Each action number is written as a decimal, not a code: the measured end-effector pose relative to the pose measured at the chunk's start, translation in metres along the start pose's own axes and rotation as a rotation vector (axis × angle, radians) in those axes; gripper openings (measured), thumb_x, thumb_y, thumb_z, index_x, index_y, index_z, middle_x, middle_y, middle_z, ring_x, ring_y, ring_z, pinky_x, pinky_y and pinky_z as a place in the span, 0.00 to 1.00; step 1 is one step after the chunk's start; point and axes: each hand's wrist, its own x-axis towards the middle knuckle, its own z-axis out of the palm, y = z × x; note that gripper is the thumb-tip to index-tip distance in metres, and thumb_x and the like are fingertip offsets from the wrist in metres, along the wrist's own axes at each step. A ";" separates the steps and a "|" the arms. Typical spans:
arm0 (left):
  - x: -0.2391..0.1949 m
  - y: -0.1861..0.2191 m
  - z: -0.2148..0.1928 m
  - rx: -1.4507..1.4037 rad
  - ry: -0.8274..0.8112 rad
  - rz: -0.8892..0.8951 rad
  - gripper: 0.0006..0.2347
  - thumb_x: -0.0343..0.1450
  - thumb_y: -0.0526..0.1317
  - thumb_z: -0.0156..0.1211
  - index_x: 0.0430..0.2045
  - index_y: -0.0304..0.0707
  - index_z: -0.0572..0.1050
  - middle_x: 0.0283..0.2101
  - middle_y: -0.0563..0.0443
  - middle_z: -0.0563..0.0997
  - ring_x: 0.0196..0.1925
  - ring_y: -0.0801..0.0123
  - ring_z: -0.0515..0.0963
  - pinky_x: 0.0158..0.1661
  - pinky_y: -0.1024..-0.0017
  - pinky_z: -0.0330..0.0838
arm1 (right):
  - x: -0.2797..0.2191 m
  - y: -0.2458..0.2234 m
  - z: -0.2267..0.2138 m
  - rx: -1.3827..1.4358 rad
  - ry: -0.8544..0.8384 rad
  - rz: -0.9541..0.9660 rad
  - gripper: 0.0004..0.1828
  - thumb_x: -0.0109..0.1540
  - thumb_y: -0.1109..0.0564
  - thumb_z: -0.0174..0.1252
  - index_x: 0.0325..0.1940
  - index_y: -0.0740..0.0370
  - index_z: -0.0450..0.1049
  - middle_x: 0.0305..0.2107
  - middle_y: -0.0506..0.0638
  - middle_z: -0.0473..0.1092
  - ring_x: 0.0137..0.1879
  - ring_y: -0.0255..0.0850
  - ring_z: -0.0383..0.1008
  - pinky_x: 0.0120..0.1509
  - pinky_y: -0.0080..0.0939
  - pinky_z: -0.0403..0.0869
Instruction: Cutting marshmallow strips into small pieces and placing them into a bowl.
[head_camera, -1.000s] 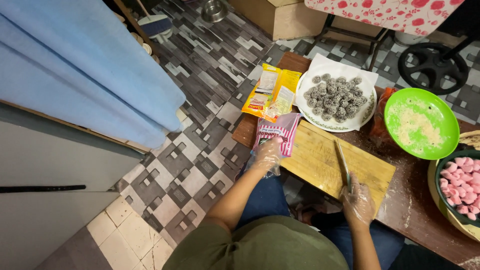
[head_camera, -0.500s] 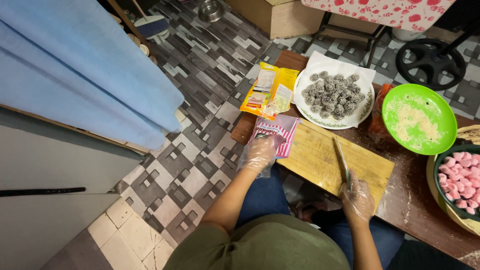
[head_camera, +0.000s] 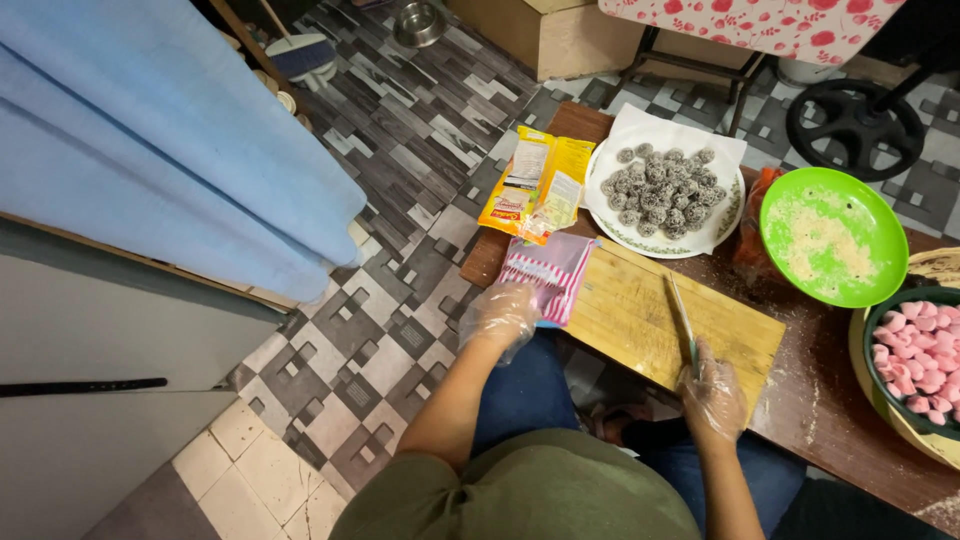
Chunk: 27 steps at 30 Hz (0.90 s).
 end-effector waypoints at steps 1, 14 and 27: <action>-0.004 0.000 -0.003 0.002 0.001 0.002 0.14 0.70 0.45 0.44 0.37 0.38 0.75 0.39 0.40 0.78 0.40 0.49 0.78 0.37 0.58 0.75 | 0.000 0.004 0.006 0.001 0.002 0.002 0.29 0.61 0.47 0.50 0.68 0.36 0.59 0.37 0.54 0.68 0.36 0.53 0.72 0.36 0.51 0.71; -0.054 -0.005 -0.049 -0.190 -0.018 -0.041 0.26 0.69 0.64 0.38 0.32 0.37 0.72 0.35 0.44 0.75 0.36 0.59 0.75 0.36 0.64 0.68 | 0.001 0.006 0.008 0.029 0.049 -0.019 0.29 0.59 0.46 0.50 0.66 0.36 0.61 0.37 0.55 0.68 0.36 0.56 0.72 0.35 0.53 0.71; -0.049 -0.036 -0.042 -0.293 0.207 0.138 0.20 0.64 0.61 0.53 0.26 0.42 0.71 0.32 0.48 0.75 0.33 0.62 0.73 0.32 0.65 0.63 | 0.001 0.001 0.000 0.068 -0.024 0.038 0.30 0.59 0.46 0.50 0.67 0.34 0.60 0.39 0.53 0.67 0.40 0.54 0.73 0.41 0.52 0.71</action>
